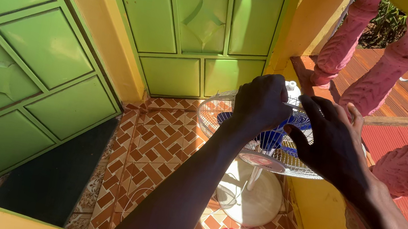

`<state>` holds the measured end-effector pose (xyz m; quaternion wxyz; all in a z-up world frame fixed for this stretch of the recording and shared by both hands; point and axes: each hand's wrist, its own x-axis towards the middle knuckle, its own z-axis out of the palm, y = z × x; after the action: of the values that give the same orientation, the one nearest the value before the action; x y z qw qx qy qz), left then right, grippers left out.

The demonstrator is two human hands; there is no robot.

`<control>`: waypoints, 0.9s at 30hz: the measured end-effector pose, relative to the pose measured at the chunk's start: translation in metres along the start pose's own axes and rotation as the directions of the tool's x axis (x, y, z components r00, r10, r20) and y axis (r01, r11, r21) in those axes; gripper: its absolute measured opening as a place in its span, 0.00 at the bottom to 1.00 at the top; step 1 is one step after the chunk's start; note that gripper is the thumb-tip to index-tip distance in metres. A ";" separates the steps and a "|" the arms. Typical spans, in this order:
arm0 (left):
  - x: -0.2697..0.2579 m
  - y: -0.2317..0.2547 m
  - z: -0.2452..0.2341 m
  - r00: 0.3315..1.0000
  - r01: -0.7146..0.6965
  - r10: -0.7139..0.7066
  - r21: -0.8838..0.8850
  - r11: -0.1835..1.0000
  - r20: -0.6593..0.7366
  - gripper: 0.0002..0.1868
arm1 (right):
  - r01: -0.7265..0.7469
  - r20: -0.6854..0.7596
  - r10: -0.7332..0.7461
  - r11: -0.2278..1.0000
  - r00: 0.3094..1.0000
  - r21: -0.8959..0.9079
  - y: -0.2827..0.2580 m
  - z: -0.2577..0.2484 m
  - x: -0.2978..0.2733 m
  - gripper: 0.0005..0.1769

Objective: The person disassembles a standing electric fan on a tiled balcony. They remove the front grille, unscrew the central nut to detach the blue blades, remove the rear grille, and use a screwdriver on the motor housing.

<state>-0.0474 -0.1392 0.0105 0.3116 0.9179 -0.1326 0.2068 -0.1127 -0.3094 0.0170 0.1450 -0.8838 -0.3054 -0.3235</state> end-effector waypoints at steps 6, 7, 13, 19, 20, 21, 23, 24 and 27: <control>0.012 0.014 0.002 0.996 0.084 -0.084 0.023 0.996 -0.002 0.15 | 0.129 -0.119 -0.120 0.989 0.986 0.072 0.018 0.027 -0.008 0.37; 0.012 0.017 0.001 0.996 0.092 -0.091 0.026 0.995 -0.015 0.15 | 0.121 -0.122 -0.116 0.992 0.986 0.028 0.022 0.028 -0.008 0.36; 0.016 0.032 -0.001 0.995 0.091 -0.088 0.096 0.991 -0.041 0.19 | 0.071 -0.176 -0.063 0.997 0.982 0.041 0.039 0.031 -0.008 0.28; 0.017 0.006 0.016 0.992 -0.088 0.082 -0.064 0.994 -0.095 0.20 | -0.037 -0.197 0.061 0.992 0.978 0.120 0.062 0.041 -0.004 0.18; 0.017 -0.001 0.020 0.973 -0.189 0.174 -0.096 0.977 -0.149 0.19 | -0.013 -0.209 0.037 0.994 0.977 0.112 0.069 0.042 -0.002 0.16; 0.017 -0.009 0.025 0.943 -0.291 0.263 -0.121 0.949 -0.204 0.18 | -0.026 -0.209 0.044 0.995 0.977 0.092 0.075 0.043 -0.001 0.16; 0.014 -0.031 0.035 0.838 -0.439 0.355 -0.125 0.890 -0.415 0.18 | -0.048 -0.211 0.055 0.998 0.976 0.040 0.086 0.043 0.000 0.15; 0.012 -0.044 0.040 0.765 -0.512 0.392 -0.113 0.851 -0.512 0.18 | -0.033 -0.221 0.044 0.998 0.974 0.053 0.092 0.043 0.000 0.16; -0.006 -0.103 0.048 0.762 -0.275 0.230 0.019 0.961 -0.606 0.22 | -0.029 -0.237 0.042 0.998 0.971 0.057 0.102 0.047 -0.002 0.17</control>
<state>-0.0002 -0.0890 -0.0807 0.3390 0.7663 -0.1561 0.5230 -0.0268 -0.3675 -0.0250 0.2098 -0.8397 -0.2785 -0.4163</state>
